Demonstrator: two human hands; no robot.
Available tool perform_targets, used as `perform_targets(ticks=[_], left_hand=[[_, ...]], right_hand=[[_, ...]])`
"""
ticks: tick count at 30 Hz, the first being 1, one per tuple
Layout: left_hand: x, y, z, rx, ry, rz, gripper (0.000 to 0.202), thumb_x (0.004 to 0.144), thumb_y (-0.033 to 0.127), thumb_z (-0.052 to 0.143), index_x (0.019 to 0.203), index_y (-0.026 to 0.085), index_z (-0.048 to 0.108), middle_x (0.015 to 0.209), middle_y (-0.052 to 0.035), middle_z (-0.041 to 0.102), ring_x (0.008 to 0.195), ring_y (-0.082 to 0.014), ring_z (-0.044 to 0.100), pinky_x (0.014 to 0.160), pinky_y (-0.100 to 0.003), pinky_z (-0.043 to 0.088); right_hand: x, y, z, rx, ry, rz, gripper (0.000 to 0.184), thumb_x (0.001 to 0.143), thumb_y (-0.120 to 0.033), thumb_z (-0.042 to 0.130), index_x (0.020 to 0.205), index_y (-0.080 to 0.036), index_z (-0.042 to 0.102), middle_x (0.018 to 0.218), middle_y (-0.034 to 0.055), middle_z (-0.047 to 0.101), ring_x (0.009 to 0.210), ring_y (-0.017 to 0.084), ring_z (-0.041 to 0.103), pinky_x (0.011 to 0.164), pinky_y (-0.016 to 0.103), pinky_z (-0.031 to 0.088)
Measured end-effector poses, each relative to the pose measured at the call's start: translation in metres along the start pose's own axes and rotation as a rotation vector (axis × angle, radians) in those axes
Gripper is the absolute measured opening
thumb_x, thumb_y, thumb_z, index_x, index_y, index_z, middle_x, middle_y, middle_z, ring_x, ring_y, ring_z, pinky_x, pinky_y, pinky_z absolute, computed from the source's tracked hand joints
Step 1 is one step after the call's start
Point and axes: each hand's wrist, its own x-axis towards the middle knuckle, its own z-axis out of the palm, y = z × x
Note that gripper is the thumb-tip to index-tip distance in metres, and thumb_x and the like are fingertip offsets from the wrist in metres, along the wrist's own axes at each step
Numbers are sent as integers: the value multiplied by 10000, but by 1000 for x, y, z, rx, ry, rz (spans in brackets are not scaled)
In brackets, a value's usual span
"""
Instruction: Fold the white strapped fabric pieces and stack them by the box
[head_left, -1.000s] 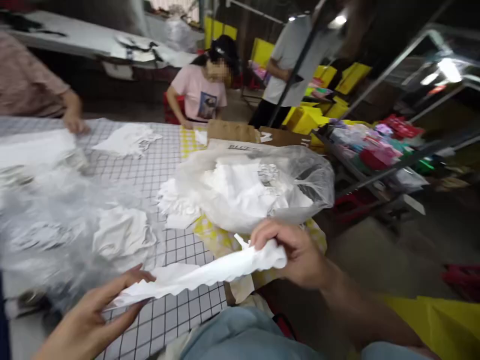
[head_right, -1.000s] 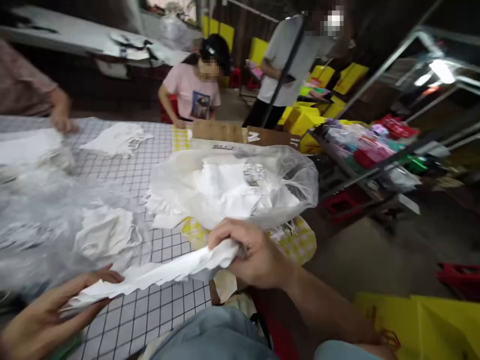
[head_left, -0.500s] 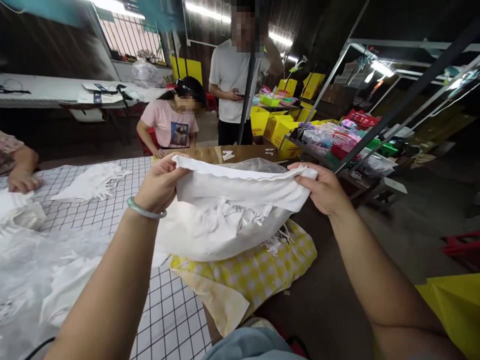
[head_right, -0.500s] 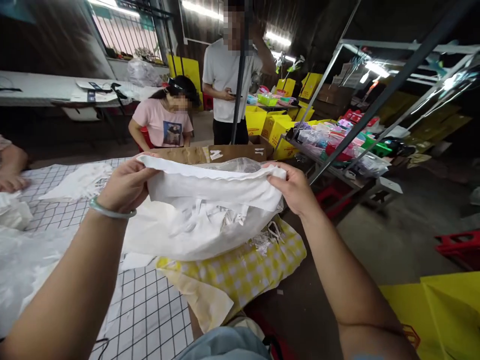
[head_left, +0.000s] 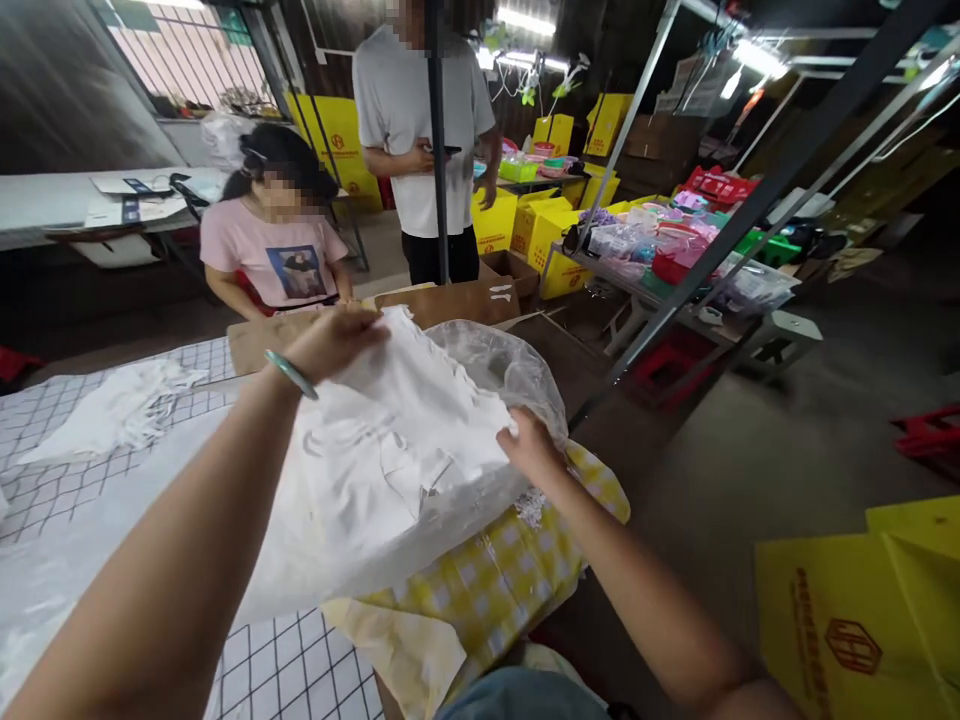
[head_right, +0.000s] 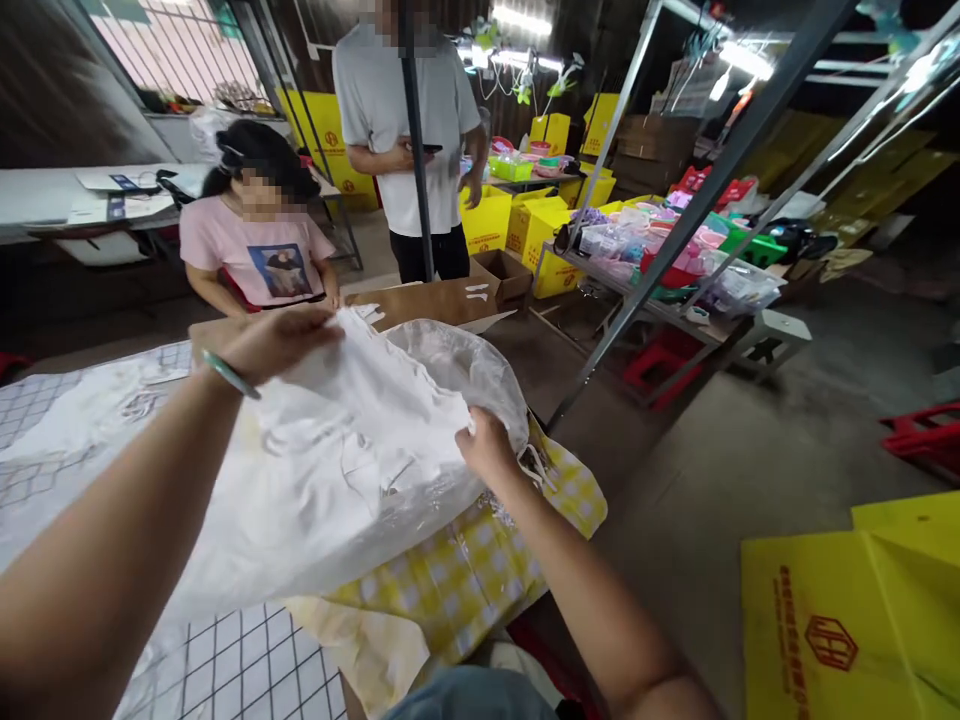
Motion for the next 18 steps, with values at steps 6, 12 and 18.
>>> perform_targets(ticks=[6,12,18], left_hand=[[13,-39,95,433,-244,-51,160,796,284,521,775,210,661,696,-43,655,627,-201,586,608,-274,417],[67,-25,128,790,79,-159,279,891,264,393,886,136,642,826,-142,660,831,-278,648,779,-369,464],[90,-44,152,621,49,-177,205,869,201,452,927,173,646,937,-147,677,906,-284,647,850,-416,455]], right_hand=[[-7,34,10,-367,-133,-10,155,753,-96,449,815,-158,577,879,97,618,828,208,572,742,288,421],[11,32,-3,-440,-209,79,225,790,-97,449,979,-125,568,969,134,633,915,237,598,764,306,421],[30,46,1,-519,-287,220,379,843,-97,442,1219,-73,483,1072,197,631,960,263,635,737,317,446]])
